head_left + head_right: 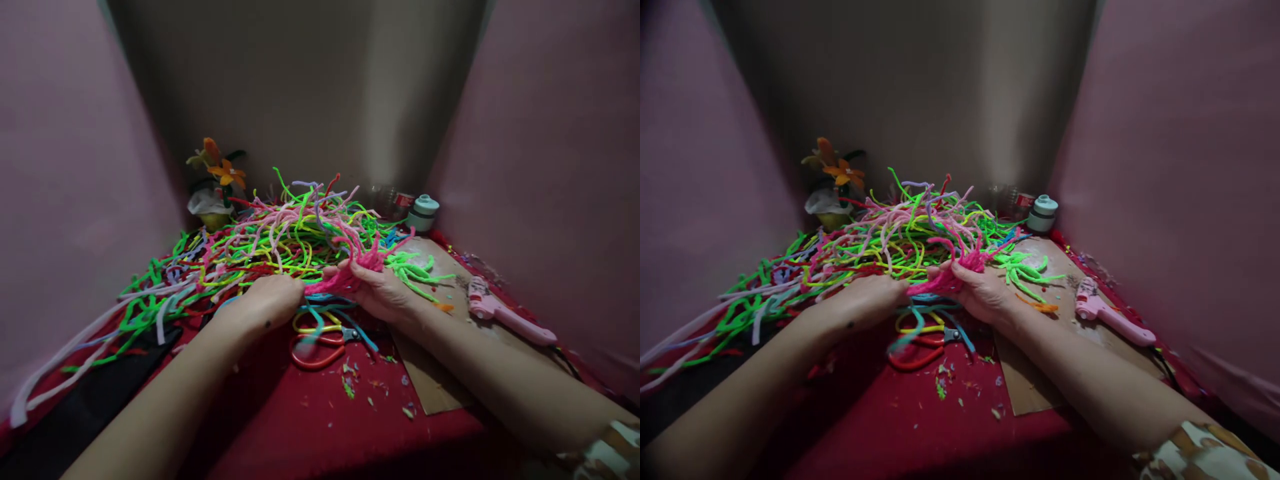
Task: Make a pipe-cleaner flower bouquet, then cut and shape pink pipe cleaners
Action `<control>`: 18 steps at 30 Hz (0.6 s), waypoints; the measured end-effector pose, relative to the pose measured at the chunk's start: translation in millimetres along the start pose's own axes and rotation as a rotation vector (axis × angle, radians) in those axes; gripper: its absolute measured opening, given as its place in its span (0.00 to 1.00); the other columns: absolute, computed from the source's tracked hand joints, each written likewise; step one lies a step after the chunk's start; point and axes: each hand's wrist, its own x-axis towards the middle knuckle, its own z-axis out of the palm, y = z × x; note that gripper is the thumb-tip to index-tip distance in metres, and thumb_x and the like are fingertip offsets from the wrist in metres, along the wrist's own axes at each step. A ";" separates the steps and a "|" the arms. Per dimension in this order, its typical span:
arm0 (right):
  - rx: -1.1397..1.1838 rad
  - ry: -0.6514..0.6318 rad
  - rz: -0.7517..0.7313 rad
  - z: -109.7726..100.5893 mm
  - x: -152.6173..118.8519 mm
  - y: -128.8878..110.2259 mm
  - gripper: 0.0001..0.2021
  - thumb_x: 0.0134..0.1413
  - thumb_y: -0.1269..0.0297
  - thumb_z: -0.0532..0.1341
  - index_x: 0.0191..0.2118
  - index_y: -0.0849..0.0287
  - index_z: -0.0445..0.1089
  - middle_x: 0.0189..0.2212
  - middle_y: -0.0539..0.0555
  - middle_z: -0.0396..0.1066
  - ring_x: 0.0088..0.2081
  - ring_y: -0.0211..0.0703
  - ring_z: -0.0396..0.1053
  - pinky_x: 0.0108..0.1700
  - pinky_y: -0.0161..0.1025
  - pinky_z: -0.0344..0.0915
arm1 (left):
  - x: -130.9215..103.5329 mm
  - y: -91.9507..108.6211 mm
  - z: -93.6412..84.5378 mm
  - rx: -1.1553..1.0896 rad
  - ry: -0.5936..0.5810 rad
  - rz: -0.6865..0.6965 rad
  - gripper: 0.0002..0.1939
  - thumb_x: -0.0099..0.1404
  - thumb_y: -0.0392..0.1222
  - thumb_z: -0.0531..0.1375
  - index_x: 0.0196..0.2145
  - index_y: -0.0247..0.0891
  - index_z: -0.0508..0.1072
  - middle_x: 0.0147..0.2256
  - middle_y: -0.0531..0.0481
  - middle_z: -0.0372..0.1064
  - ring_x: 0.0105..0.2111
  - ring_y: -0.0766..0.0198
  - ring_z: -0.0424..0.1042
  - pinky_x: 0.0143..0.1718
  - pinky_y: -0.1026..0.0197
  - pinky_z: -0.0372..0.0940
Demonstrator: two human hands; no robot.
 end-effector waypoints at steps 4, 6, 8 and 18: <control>0.075 0.176 0.069 -8.2 5.6 0.8 0.04 0.55 0.68 0.57 0.32 0.59 0.68 0.28 0.52 0.74 0.36 0.43 0.72 0.45 0.48 0.67 | -2.9 -15.2 -6.3 0.036 0.072 -0.122 0.14 0.61 0.40 0.47 0.36 0.38 0.72 0.34 0.36 0.73 0.35 0.49 0.73 0.31 0.57 0.62; 0.105 0.249 0.087 -12.8 9.2 -0.7 0.04 0.54 0.69 0.58 0.29 0.59 0.67 0.25 0.51 0.73 0.35 0.42 0.72 0.45 0.48 0.68 | 0.3 -17.3 -5.2 0.078 0.124 -0.191 0.15 0.62 0.39 0.46 0.40 0.38 0.70 0.36 0.35 0.73 0.37 0.49 0.73 0.32 0.56 0.63; 0.104 0.296 0.092 -15.5 11.6 -1.8 0.06 0.53 0.71 0.57 0.27 0.59 0.66 0.23 0.51 0.72 0.32 0.40 0.72 0.45 0.47 0.69 | 5.1 -17.7 0.3 0.085 0.110 -0.211 0.16 0.62 0.37 0.45 0.43 0.37 0.69 0.36 0.35 0.73 0.38 0.48 0.73 0.33 0.55 0.63; -0.052 0.354 0.201 -7.6 8.0 -4.4 0.05 0.53 0.71 0.54 0.31 0.63 0.66 0.22 0.56 0.72 0.22 0.39 0.71 0.22 0.34 0.69 | -0.5 -27.9 11.8 -0.106 0.115 -0.098 0.21 0.63 0.53 0.49 0.49 0.40 0.64 0.41 0.38 0.72 0.40 0.49 0.72 0.35 0.56 0.62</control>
